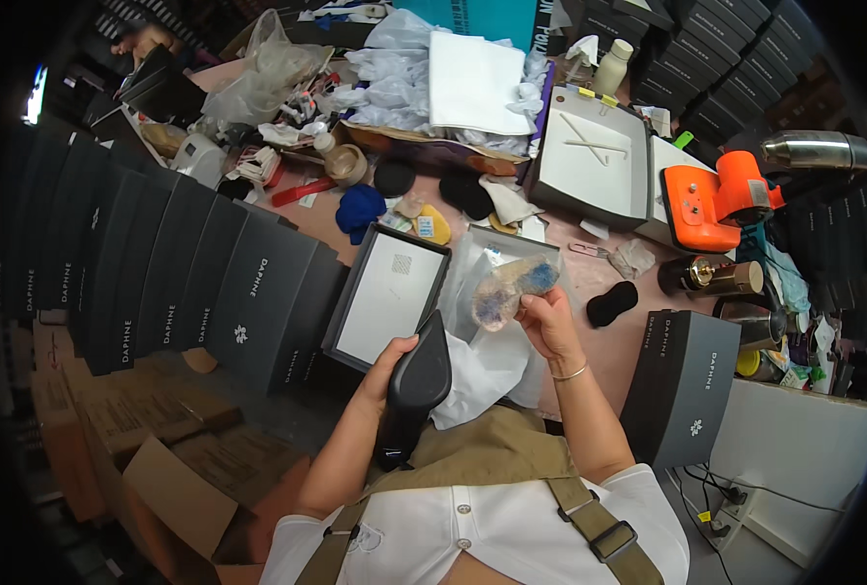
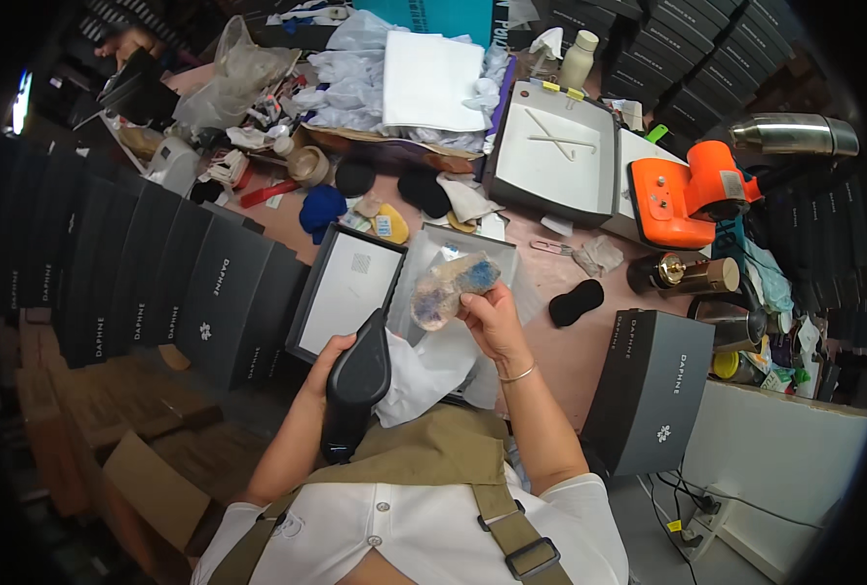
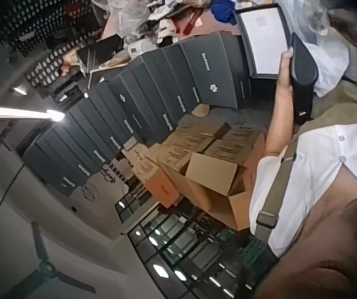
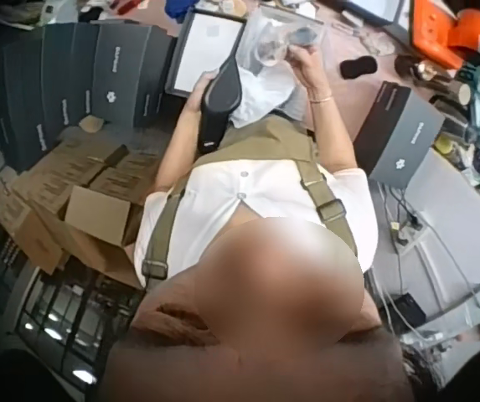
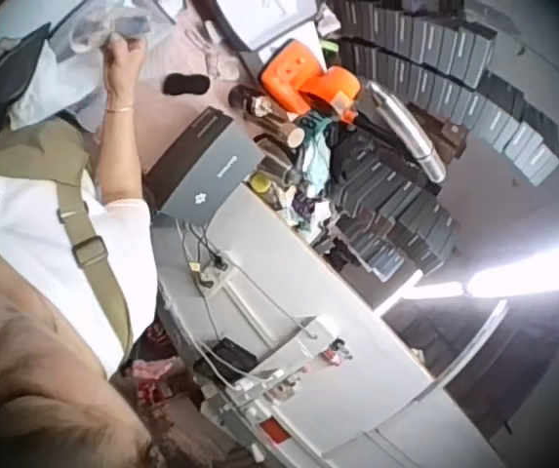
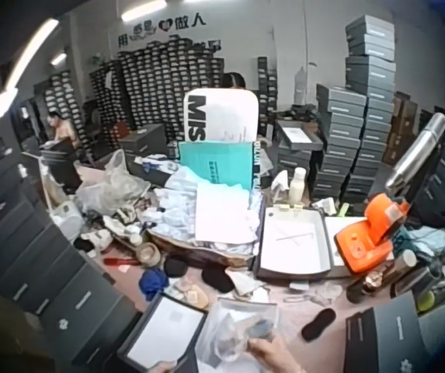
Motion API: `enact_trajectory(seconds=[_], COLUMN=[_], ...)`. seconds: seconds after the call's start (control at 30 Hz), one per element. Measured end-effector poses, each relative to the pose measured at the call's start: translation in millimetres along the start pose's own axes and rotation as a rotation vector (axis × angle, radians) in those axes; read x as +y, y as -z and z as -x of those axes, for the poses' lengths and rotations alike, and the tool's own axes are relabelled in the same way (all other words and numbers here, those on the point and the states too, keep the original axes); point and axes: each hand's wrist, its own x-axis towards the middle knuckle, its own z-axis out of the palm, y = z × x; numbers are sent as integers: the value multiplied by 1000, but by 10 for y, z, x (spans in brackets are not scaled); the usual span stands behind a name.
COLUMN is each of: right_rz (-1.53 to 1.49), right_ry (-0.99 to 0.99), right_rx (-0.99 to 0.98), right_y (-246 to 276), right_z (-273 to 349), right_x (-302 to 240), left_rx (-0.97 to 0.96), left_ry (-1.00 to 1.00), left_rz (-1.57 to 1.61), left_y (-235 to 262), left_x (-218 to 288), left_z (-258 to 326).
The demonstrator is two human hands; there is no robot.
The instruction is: Inspecting, cleaning, and packing shoes into boxes for shipment.
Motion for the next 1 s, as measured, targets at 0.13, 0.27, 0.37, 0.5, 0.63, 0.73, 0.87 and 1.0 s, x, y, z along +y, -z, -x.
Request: enact_trajectory(seconds=[0.13,0.27,0.37,0.5,0.63,0.73,0.87,1.0], right_rz=[261,473,1074,1540,1368,1018,1064,1111], right_ry=[-12,121,537,126,-148,-111,305,170], right_rx=[57,87,-82,-738,-690,-264,-175,-399], right_y=[-379,-547,-984,-1151,-840,-764,-1093,-1377], right_z=[102,116,33,-252,-287,-100,48,141], right_x=[400,508,73,-255,-147,-133,60,328], left_rx=[-74,-63,-152,-181,-162,-124,-125,-84], left_ry=[-84,-19,-64,38,-43,-74,-83,-117], left_rz=[10,18,-100,-150,-129,-50,-27,57], left_y=[2,77,176,31,87,126,187,44], left_x=[187,402,478,477,479,497,421,410], left_z=[97,228,243,278,278,363,303,334])
